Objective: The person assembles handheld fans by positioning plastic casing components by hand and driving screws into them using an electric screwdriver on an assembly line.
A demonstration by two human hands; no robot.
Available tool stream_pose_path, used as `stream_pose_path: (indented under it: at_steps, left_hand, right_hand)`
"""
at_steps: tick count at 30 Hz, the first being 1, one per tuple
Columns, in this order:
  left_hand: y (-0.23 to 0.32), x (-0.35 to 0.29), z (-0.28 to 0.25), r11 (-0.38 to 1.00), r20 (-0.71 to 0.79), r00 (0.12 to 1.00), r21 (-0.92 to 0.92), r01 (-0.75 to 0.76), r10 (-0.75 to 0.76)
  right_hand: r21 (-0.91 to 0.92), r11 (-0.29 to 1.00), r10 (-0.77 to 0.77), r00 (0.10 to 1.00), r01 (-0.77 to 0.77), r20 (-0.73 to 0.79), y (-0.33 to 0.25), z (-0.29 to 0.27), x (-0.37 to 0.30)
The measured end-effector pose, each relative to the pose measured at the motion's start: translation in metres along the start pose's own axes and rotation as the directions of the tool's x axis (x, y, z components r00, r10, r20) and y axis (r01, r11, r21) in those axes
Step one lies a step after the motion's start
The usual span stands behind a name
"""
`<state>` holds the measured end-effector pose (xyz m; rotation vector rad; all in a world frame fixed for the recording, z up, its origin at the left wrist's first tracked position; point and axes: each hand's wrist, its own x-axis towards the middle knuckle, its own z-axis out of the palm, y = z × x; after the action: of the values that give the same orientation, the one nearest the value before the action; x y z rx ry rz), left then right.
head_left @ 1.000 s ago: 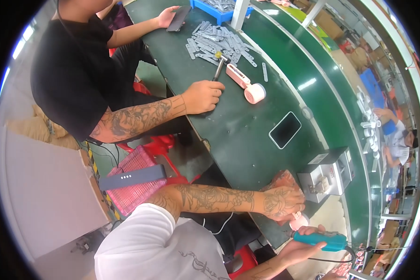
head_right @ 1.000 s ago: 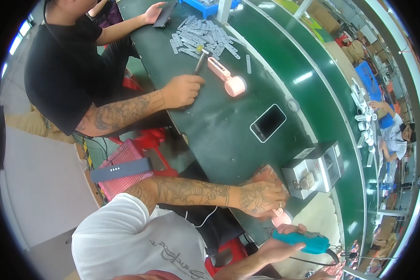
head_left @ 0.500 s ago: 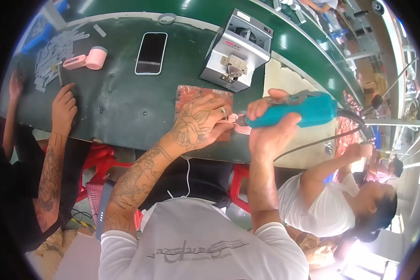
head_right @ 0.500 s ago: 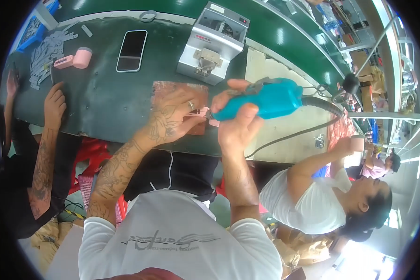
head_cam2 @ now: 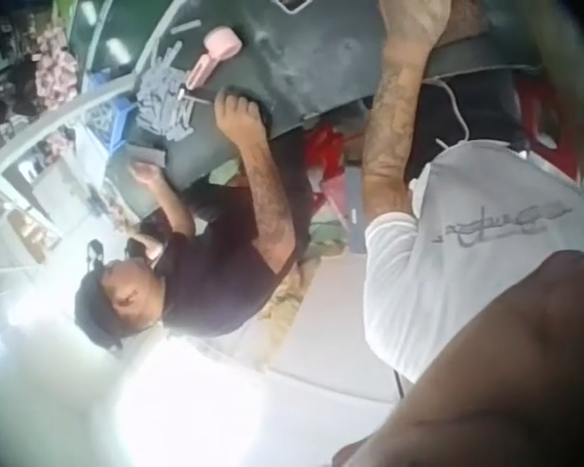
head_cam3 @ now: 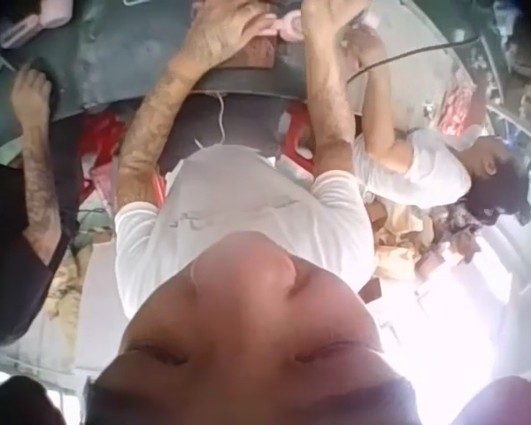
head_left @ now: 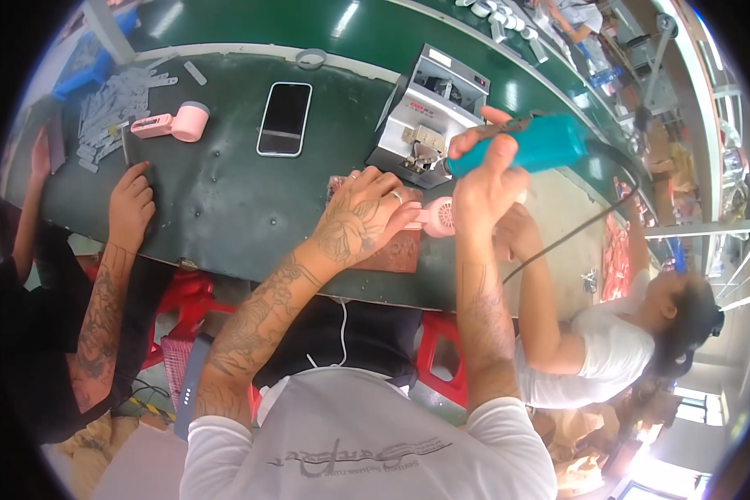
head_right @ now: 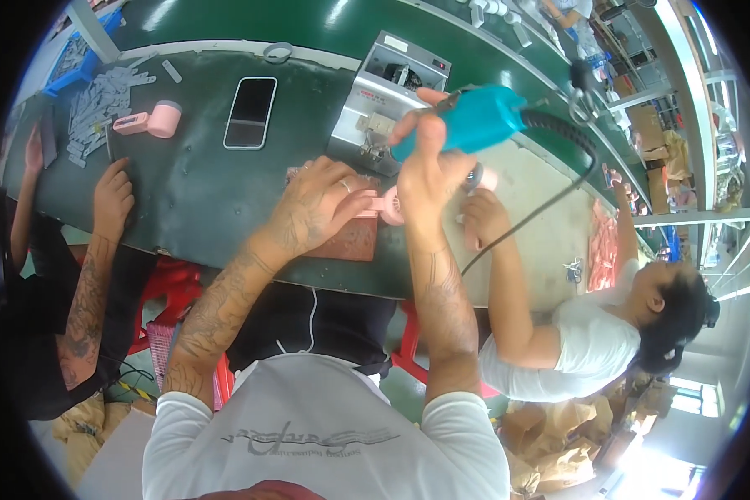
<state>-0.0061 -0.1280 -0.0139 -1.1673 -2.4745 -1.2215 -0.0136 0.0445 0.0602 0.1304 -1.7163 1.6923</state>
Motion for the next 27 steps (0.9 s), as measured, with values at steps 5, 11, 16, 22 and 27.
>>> stream_pose_path:
  at_steps: [5,11,16,22,27]
  left_hand:
    - [0.002,-0.006,-0.002,0.988,-0.026,0.993,0.109,-0.111,0.114]
    - [0.006,-0.007,-0.002,0.998,-0.019,0.999,0.060,-0.034,0.035]
    - [0.004,-0.009,-0.003,0.999,-0.016,1.000,0.041,-0.017,0.018]
    - [0.007,-0.005,-0.004,0.998,0.022,1.000,0.060,-0.001,0.000]
    - [0.005,-0.007,-0.004,0.998,0.036,0.999,0.057,0.001,-0.003]
  right_hand:
    - [-0.070,0.995,-0.069,0.996,0.073,0.058,0.013,0.010,0.015]
    - [-0.038,0.997,-0.069,0.990,0.074,0.122,0.032,0.014,0.006]
    - [-0.088,0.983,0.167,0.982,-0.159,0.090,0.005,0.016,-0.003]
    - [-0.081,0.987,0.146,0.988,-0.142,0.057,-0.018,-0.007,-0.026]
    - [-0.133,0.980,0.155,0.987,-0.148,0.043,-0.013,-0.012,-0.033]
